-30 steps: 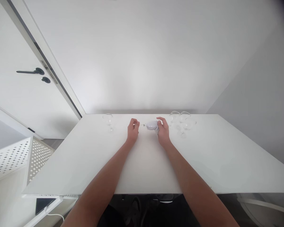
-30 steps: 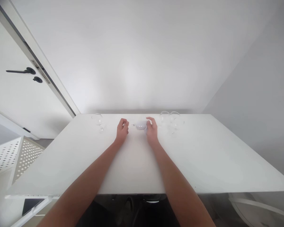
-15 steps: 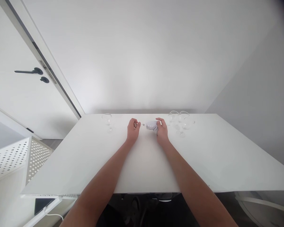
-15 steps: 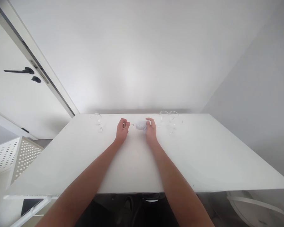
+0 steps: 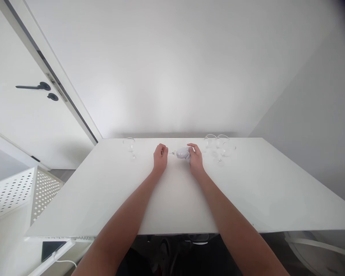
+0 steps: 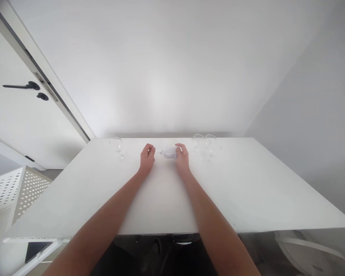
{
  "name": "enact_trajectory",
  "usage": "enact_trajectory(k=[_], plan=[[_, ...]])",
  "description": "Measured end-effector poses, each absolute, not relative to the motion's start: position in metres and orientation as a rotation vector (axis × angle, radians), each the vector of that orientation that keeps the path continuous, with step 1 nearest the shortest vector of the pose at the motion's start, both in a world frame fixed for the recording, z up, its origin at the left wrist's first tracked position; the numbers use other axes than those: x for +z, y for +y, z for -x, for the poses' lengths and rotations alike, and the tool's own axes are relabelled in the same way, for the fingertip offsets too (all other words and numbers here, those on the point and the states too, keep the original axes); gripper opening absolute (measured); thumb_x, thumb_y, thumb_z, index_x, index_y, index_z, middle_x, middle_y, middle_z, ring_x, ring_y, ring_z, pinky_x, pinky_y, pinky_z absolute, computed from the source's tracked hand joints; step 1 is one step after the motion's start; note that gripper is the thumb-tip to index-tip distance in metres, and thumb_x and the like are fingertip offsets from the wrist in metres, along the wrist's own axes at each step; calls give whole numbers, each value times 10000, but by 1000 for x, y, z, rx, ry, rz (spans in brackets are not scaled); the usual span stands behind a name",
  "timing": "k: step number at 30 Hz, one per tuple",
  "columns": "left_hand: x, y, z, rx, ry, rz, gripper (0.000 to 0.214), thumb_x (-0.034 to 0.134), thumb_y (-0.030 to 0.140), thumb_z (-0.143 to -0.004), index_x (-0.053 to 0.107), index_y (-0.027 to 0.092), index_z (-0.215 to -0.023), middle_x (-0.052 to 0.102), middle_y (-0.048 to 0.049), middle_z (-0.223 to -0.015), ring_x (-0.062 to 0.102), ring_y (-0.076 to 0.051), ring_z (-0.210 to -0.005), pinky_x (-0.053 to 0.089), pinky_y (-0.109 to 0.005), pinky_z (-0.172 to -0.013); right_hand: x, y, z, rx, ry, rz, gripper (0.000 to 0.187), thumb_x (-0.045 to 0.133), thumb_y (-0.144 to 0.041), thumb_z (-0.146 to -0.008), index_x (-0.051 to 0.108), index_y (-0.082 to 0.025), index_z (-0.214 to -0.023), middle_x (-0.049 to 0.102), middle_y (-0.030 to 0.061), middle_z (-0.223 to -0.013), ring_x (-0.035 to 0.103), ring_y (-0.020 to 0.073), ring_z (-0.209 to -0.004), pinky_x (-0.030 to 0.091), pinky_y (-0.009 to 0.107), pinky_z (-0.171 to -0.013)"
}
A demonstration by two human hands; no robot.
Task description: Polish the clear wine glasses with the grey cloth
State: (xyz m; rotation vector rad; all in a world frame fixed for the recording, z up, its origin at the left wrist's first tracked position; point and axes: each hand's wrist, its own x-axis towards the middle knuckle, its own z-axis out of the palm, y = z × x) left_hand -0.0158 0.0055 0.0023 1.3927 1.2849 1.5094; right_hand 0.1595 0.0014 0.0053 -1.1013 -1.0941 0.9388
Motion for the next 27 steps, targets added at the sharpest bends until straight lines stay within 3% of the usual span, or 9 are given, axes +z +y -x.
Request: enact_trajectory(k=[6,13,21,27], plan=[[-1,7,18,1401,1322,-1231,293,459,366,-935,377,220,-695,378,24,-659,306,-111,-545,295,-254,-495,14,-4,-160,897,-1223,936,424,561,-613,-917,657,-282,-1163,563,4,-839,502,166,-742,425,289,-695],[8,-1,11,1296,1207,-1720,318,601,416,-881,521,196,-666,527,5,-696,455,-138,-705,379,-276,-697,11,5,-167,899,-922,880,366,592,-599,-898,626,-280,-1074,529,-6,-844,501,154,-732,425,281,-683],[5,-2,11,1094,1054,-1763,355,632,525,-870,737,193,-799,648,-27,-742,542,-154,-703,410,-284,-669,21,0,-169,841,-939,837,367,519,-621,-936,575,-321,-1140,538,11,-900,530,167,-770,457,296,-709],[6,3,20,1162,917,-1509,358,645,518,-876,749,181,-814,597,-34,-697,523,-137,-662,464,-295,-663,24,1,-171,804,-882,745,350,490,-582,-958,572,-330,-1186,575,53,-1230,597,188,-1011,511,321,-816]])
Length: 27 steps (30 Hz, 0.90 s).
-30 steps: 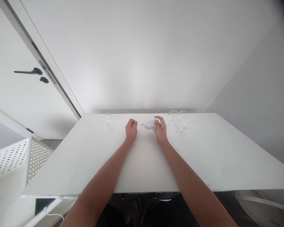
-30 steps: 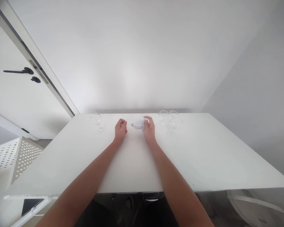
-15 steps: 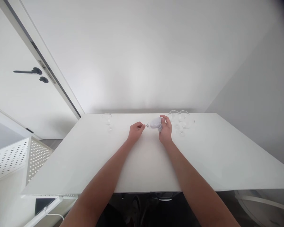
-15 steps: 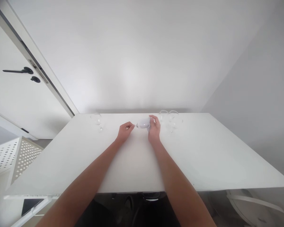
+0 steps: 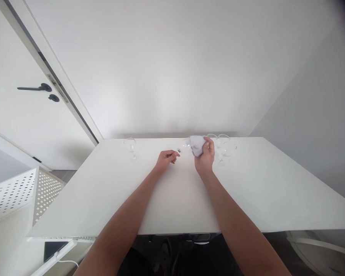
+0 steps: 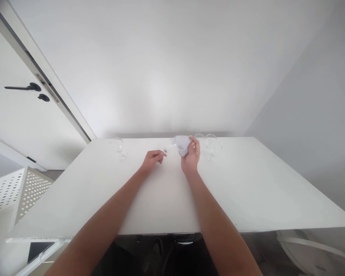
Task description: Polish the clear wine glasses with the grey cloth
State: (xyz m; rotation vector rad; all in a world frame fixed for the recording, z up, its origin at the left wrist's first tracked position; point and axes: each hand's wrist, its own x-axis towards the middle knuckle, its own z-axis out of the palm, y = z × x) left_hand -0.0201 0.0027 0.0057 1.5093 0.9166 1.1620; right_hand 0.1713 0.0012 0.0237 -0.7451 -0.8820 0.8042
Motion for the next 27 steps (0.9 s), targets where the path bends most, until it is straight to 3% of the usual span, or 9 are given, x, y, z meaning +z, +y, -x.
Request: enact_trajectory(k=[5,9,13,17,23,27], plan=[[8,6,24,1394,973,-1256,420,632,566,-879,690,178,-731,617,-65,-812,523,-132,-695,486,-290,-628,15,7,-168,909,-774,766,492,585,-559,-916,546,-322,-1345,594,76,-1361,597,213,-1198,530,385,-948],[9,3,19,1263,886,-1336,426,651,563,-873,695,170,-715,616,-68,-787,530,-136,-690,480,-291,-613,7,10,-160,1173,-722,755,444,596,-587,-892,662,-219,-1132,671,120,-1274,612,277,-1203,554,444,-927],[8,1,16,1171,877,-1366,399,647,549,-881,728,175,-766,554,-34,-681,511,-130,-644,433,-276,-575,10,7,-160,1338,-780,642,414,571,-580,-908,677,-233,-1107,676,102,-1274,619,303,-1190,570,478,-886],[8,1,15,1086,889,-1414,423,633,560,-882,736,171,-751,574,-35,-673,515,-129,-633,432,-274,-579,11,7,-162,1361,-807,667,404,551,-581,-915,673,-241,-1095,683,97,-1240,643,315,-1128,577,481,-827],[6,1,12,1079,949,-1507,356,726,529,-804,774,184,-877,703,-79,-871,615,-192,-839,511,-280,-643,7,12,-161,1357,-777,680,419,512,-606,-922,655,-252,-1096,673,86,-1255,660,300,-1073,579,449,-757],[3,2,12,1125,977,-1463,365,713,533,-818,764,173,-848,643,-54,-762,577,-166,-751,475,-270,-607,6,13,-158,1408,-725,662,393,540,-576,-920,661,-242,-1088,690,82,-1214,662,288,-1056,578,423,-765]])
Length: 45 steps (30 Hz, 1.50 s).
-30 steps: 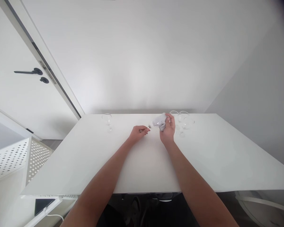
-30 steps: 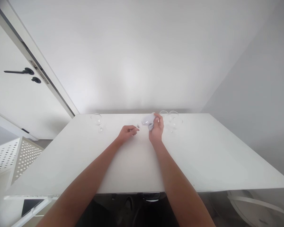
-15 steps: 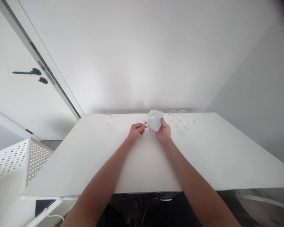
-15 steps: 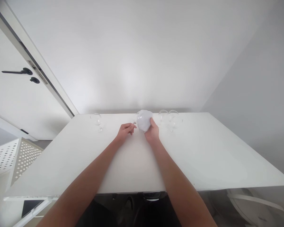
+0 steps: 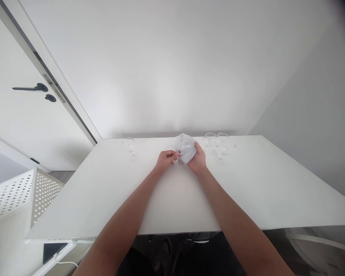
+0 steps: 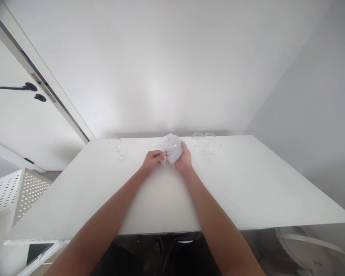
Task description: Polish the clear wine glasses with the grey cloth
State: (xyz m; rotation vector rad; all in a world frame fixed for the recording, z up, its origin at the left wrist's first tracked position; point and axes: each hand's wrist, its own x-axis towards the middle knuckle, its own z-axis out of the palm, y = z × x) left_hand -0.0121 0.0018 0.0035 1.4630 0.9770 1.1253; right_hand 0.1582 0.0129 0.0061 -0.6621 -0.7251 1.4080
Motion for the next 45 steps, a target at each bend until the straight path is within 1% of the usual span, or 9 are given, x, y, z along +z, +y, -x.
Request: enact_trajectory(k=[7,13,20,23,29,32,36,41,45], plan=[[9,0,14,990,837,-1437,410,686,553,-844,731,157,-750,530,-9,-626,472,-112,-600,394,-260,-566,9,11,-159,1442,-537,581,282,570,-453,-928,690,-223,-1038,731,31,-1044,680,223,-929,574,355,-780],[5,2,11,1129,975,-1479,361,742,536,-788,778,183,-853,648,-42,-762,565,-161,-755,456,-257,-590,9,10,-160,1479,-526,558,272,583,-441,-928,703,-218,-1026,741,33,-1014,688,226,-928,581,353,-797],[1,3,11,1262,1160,-1562,293,744,491,-797,809,214,-867,749,-34,-870,576,-150,-709,469,-296,-671,12,8,-155,1483,-570,582,283,593,-452,-924,696,-229,-1065,738,44,-1089,688,238,-1028,594,361,-850],[1,3,11,1267,1213,-1591,253,767,471,-781,816,241,-874,769,-34,-907,608,-179,-780,474,-319,-730,13,8,-153,1453,-567,582,278,607,-456,-917,691,-233,-1060,739,47,-1095,693,240,-1043,600,367,-853],[-1,6,12,1279,1249,-1667,228,786,464,-761,808,256,-853,761,-35,-860,640,-215,-879,470,-336,-785,15,4,-154,1547,-673,545,325,650,-477,-905,697,-210,-1083,748,69,-1076,713,246,-994,608,369,-812],[-1,6,10,1248,1218,-1670,249,778,466,-767,789,234,-856,735,-28,-819,627,-188,-815,458,-315,-750,15,6,-154,1523,-590,579,203,669,-374,-881,700,-196,-972,745,44,-946,713,211,-886,603,331,-765],[1,4,6,1152,1110,-1709,320,724,511,-811,754,193,-833,718,-27,-810,592,-153,-724,441,-288,-692,12,11,-155,1439,-448,628,101,651,-279,-856,686,-192,-894,716,5,-844,681,162,-775,579,271,-677],[2,2,6,1089,1063,-1792,421,578,537,-918,740,183,-757,738,-33,-818,594,-154,-715,427,-287,-672,8,14,-159,1391,-434,670,73,693,-255,-819,668,-193,-847,701,0,-787,667,164,-719,564,275,-622],[1,2,9,1207,1160,-1795,324,598,461,-923,759,219,-781,756,-21,-835,611,-173,-795,448,-302,-735,8,14,-161,1376,-454,671,132,729,-226,-795,691,-193,-917,735,12,-857,693,181,-790,581,293,-661]])
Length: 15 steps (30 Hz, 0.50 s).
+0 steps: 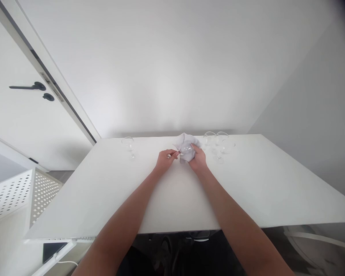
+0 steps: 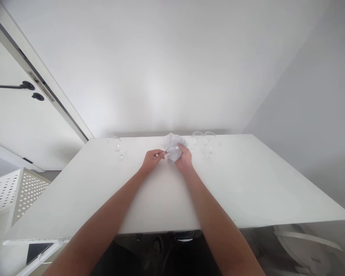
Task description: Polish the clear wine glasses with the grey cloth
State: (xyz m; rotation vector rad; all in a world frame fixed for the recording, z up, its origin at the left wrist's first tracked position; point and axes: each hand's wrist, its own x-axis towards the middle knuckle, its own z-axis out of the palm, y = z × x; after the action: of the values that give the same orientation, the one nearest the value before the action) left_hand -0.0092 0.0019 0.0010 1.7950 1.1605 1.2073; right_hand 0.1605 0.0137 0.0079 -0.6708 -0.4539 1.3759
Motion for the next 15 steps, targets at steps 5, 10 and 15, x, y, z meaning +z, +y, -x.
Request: enact_trajectory(k=[5,10,15], plan=[[1,2,9,1299,1258,-1822,146,705,400,-857,793,285,-879,770,-9,-919,612,-195,-884,482,-331,-824,13,11,-157,1484,-454,697,195,720,-344,-852,701,-202,-984,759,42,-959,722,210,-877,612,323,-726],[2,1,8,1367,1310,-1720,163,808,396,-767,799,288,-889,751,-26,-896,632,-199,-872,513,-347,-827,10,13,-156,1340,-403,721,173,716,-339,-875,702,-222,-1002,762,27,-1025,727,187,-933,617,295,-771],[4,-1,9,1404,1347,-1673,182,824,391,-754,802,301,-911,748,-31,-899,622,-210,-901,515,-365,-832,6,13,-154,1448,-501,687,197,719,-366,-876,699,-221,-1008,764,39,-1014,733,210,-940,626,324,-782]])
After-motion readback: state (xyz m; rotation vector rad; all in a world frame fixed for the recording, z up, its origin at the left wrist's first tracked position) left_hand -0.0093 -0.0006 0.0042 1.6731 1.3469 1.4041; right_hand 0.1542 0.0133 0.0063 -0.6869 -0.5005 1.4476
